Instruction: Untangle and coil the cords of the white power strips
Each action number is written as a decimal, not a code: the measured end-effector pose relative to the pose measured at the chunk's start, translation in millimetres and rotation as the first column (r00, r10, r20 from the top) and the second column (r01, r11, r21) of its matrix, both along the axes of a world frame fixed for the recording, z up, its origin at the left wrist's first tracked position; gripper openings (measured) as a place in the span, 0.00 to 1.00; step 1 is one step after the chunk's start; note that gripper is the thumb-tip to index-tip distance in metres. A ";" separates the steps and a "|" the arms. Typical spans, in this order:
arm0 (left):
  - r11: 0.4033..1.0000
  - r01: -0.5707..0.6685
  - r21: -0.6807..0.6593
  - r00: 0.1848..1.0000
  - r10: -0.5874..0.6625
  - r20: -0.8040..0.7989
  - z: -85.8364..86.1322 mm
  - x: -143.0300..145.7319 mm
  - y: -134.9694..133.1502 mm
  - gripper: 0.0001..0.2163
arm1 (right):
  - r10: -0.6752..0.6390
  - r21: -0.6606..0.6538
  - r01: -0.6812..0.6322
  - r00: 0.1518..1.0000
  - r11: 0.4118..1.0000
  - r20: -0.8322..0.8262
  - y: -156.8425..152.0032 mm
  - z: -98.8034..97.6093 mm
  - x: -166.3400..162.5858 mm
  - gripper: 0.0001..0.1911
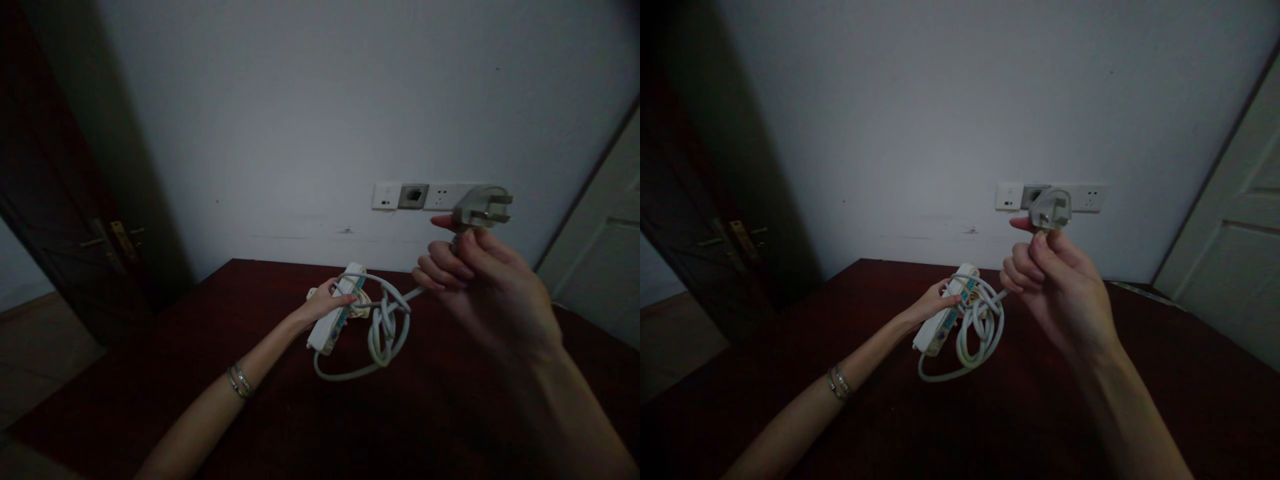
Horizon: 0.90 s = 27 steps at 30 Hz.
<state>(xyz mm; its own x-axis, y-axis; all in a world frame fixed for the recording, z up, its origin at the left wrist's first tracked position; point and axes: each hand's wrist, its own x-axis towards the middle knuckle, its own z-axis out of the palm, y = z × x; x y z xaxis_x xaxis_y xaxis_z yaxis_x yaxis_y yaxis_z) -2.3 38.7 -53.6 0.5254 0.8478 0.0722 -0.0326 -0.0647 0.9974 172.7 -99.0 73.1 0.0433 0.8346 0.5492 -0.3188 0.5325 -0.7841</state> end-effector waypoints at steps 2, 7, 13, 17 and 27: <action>0.994 -0.103 0.036 0.995 0.103 -0.005 -1.0 -0.1 5.3 0.28 | -0.006 0.003 0.006 1.000 1.000 0.008 -1.9 -0.4 -2.9 0.08; 0.941 -0.301 0.154 0.953 0.299 0.042 -2.5 -0.9 16.8 0.28 | 0.014 -0.011 -0.014 1.000 1.000 -0.001 -6.9 -1.8 -16.4 0.08; 0.889 -0.365 0.278 0.931 0.349 0.105 -8.2 -0.6 22.5 0.29 | -0.050 -0.063 0.050 0.999 0.997 -0.003 -14.6 -0.2 -24.4 0.08; 0.859 -0.383 0.340 0.921 0.381 0.076 -11.4 -1.0 23.3 0.30 | -0.119 -0.089 0.116 0.993 0.989 -0.024 -18.4 6.7 -18.6 0.07; 0.990 0.132 0.056 0.990 -0.129 -0.054 5.3 -15.1 10.9 0.33 | -0.258 -0.012 0.272 0.896 0.962 -0.361 1.0 10.2 88.9 0.11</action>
<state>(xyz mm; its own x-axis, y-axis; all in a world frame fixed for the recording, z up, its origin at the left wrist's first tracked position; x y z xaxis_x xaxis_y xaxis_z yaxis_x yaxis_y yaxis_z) -17.4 49.7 -48.2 0.6357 0.7665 0.0916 0.0048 -0.1226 0.9924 261.6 -98.0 83.3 0.4585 0.7440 0.4861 -0.4161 0.6630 -0.6224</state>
